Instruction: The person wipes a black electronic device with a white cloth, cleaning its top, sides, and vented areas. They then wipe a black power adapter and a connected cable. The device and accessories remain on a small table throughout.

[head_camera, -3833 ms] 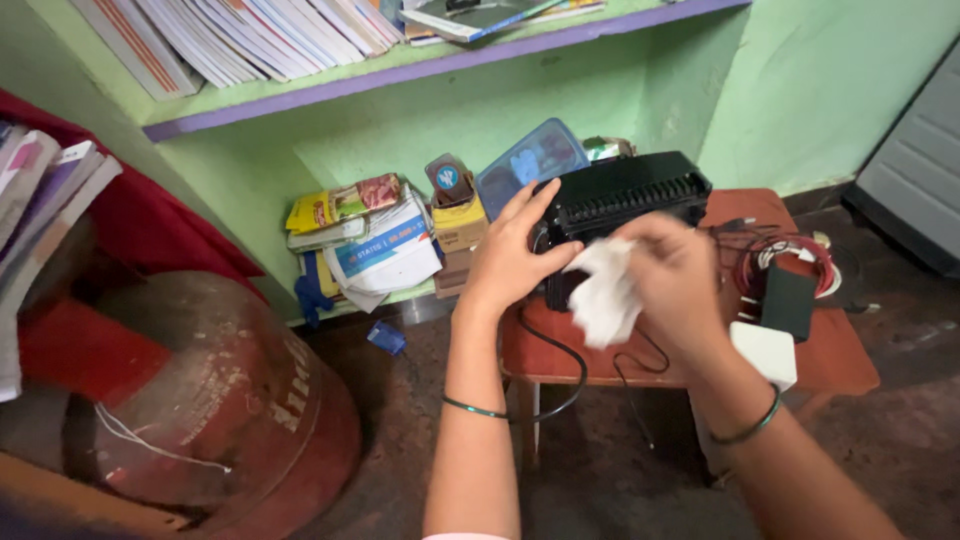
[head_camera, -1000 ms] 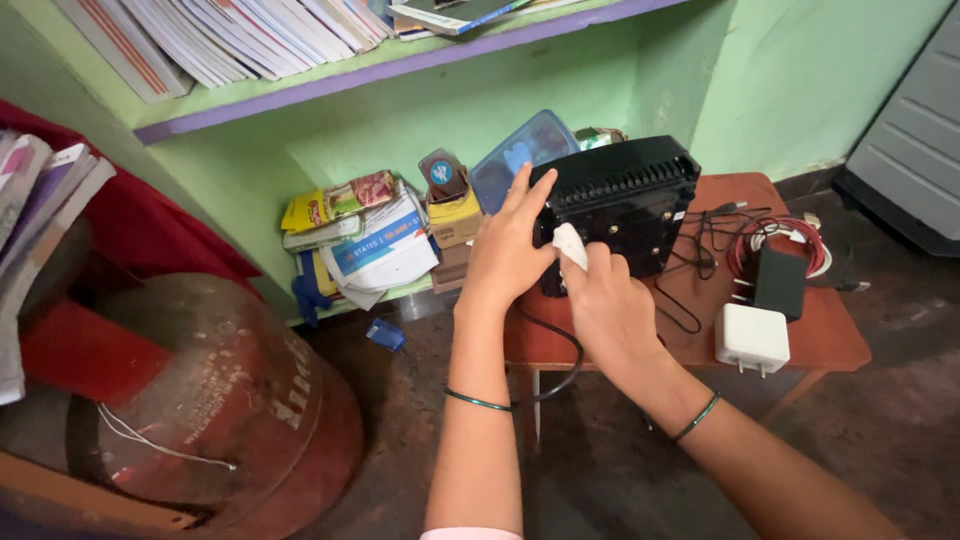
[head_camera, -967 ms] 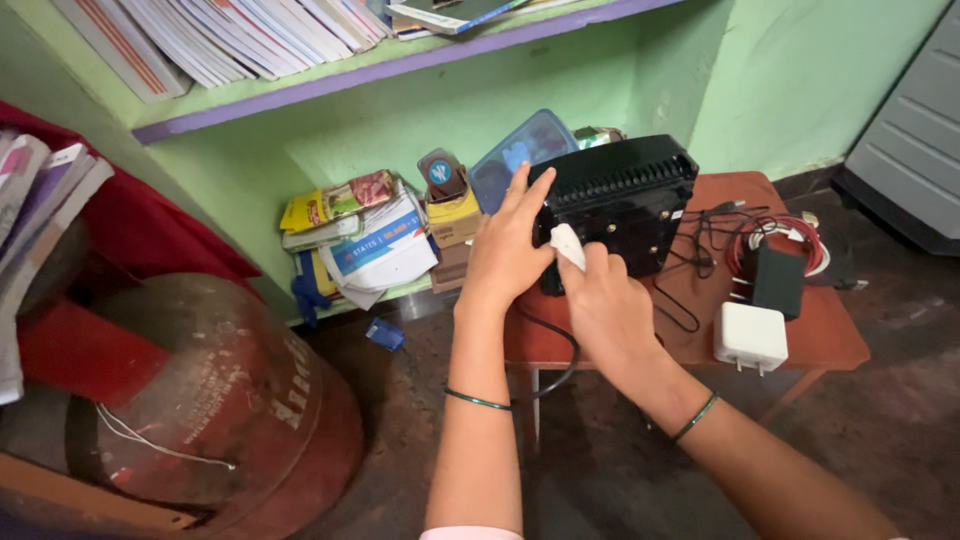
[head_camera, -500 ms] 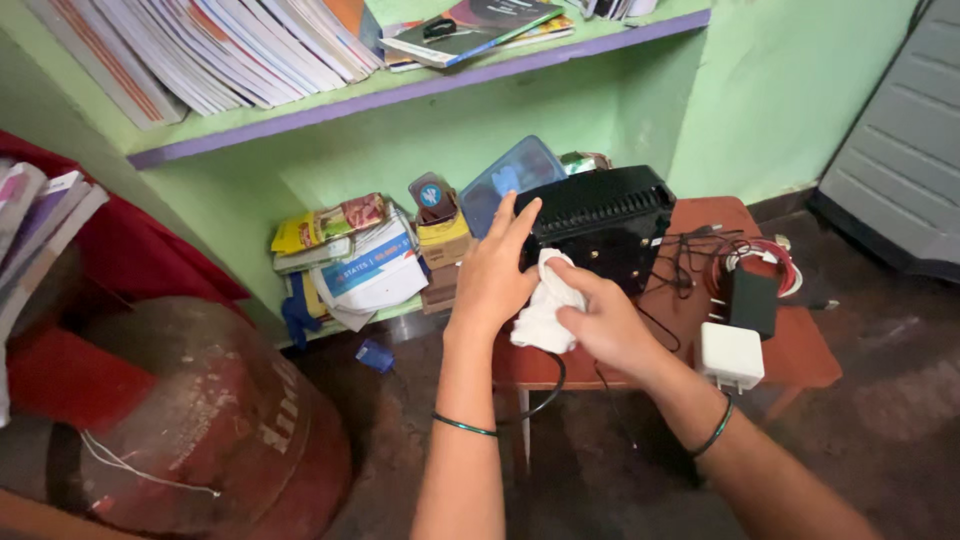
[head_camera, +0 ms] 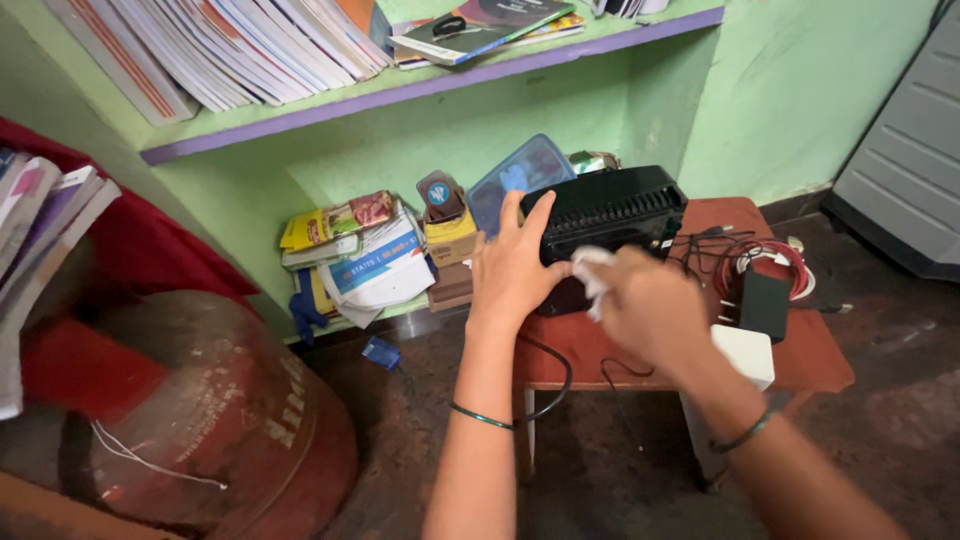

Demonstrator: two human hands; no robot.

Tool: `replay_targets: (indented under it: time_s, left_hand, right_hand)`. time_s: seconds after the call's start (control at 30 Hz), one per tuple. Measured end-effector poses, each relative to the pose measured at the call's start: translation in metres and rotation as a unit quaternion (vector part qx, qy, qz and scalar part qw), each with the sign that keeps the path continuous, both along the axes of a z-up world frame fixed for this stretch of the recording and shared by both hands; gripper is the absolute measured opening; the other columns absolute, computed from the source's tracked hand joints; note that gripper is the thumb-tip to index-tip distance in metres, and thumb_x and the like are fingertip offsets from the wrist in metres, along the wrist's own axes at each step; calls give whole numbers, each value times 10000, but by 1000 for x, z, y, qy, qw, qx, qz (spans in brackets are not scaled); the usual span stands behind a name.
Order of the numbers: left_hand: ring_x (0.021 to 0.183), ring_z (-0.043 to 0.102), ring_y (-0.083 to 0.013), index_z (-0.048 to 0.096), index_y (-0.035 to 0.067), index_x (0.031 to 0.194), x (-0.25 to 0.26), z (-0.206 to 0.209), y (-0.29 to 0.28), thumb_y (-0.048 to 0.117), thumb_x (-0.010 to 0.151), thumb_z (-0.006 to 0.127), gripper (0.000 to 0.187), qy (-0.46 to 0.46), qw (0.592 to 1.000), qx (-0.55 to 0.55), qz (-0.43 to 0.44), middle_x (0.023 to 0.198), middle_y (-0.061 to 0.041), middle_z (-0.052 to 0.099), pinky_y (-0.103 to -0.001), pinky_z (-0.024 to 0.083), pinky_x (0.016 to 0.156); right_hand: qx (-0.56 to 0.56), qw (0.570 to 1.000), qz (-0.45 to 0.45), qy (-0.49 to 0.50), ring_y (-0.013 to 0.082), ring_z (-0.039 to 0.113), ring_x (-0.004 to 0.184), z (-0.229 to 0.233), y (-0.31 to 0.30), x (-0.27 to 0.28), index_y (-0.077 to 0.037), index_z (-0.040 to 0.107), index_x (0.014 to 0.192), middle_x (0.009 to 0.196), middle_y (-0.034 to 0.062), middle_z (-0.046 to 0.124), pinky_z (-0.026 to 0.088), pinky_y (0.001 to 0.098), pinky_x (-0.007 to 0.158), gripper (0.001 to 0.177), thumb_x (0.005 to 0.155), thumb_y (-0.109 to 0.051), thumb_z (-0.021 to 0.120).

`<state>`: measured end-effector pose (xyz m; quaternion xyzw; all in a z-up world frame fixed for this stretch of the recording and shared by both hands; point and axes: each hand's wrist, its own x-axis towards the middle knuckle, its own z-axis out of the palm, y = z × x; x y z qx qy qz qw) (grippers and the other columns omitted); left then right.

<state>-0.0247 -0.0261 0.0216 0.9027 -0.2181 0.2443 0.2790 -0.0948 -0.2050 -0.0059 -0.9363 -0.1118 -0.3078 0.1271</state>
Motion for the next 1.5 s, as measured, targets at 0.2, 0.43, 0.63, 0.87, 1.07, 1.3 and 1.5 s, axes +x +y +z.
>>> replay_targets:
  time_s: [0.2, 0.43, 0.63, 0.87, 1.07, 1.3, 1.5]
  left_hand:
    - [1158, 628, -411, 409, 147, 1511, 7, -2, -2, 406, 574, 947, 1111, 23, 1000, 5, 14, 1520, -143, 436, -553, 477, 990]
    - [1159, 637, -439, 422, 118, 1515, 8, -3, -5, 364, 650, 941, 1039, 0, 1000, 25, 16, 1554, -197, 409, -539, 510, 959]
    - [1107, 651, -457, 405, 127, 1507, 0, 4, -5, 343, 629, 942, 1052, 47, 999, 13, 14, 1573, -158, 372, -530, 539, 900]
    - [1092, 658, -457, 402, 123, 1502, 0, 3, -6, 333, 639, 938, 1037, 54, 998, 11, 14, 1577, -159, 371, -516, 544, 905]
    - [1124, 629, -485, 338, 127, 1532, 1, -1, -10, 311, 630, 947, 1104, 52, 998, -33, 23, 1611, -192, 311, -537, 534, 893]
    - [1114, 649, -459, 293, 185, 1563, 0, -10, -10, 124, 685, 814, 1022, 45, 997, -53, 19, 1632, -140, 342, -524, 549, 896]
    - [1238, 601, -451, 267, 143, 1617, 1, -30, -7, 167, 757, 798, 1011, -10, 996, -91, -12, 1656, -151, 373, -502, 548, 932]
  right_hand:
    - [-20, 992, -116, -37, 369, 677, 761, 33, -28, -2, -164, 697, 1279, 891, 153, 656, 528, 511, 618, 439, 845, -118, 647]
    - [26, 999, -27, 37, 366, 711, 687, -27, 30, 3, -217, 606, 1392, 884, 149, 710, 571, 514, 594, 586, 817, -108, 591]
    - [1, 982, -173, 80, 440, 696, 692, 26, -51, 18, -233, 532, 1484, 779, 213, 710, 546, 573, 612, 678, 819, -230, 663]
    - [15, 983, -177, 38, 470, 685, 670, 0, -41, 23, -163, 526, 1501, 739, 251, 695, 540, 596, 619, 711, 799, -171, 636]
    - [13, 990, -102, 95, 462, 697, 671, -1, 3, 9, -197, 536, 1471, 756, 248, 703, 557, 593, 636, 696, 780, -168, 621]
    - [107, 986, 21, 127, 474, 685, 692, 6, 21, -7, -234, 563, 1457, 768, 288, 695, 553, 564, 710, 713, 754, -141, 635]
    - [425, 816, 319, 227, 126, 659, 915, 2, 9, -7, -24, 459, 1531, 1201, 103, 691, 563, 314, 765, 690, 854, 24, 585]
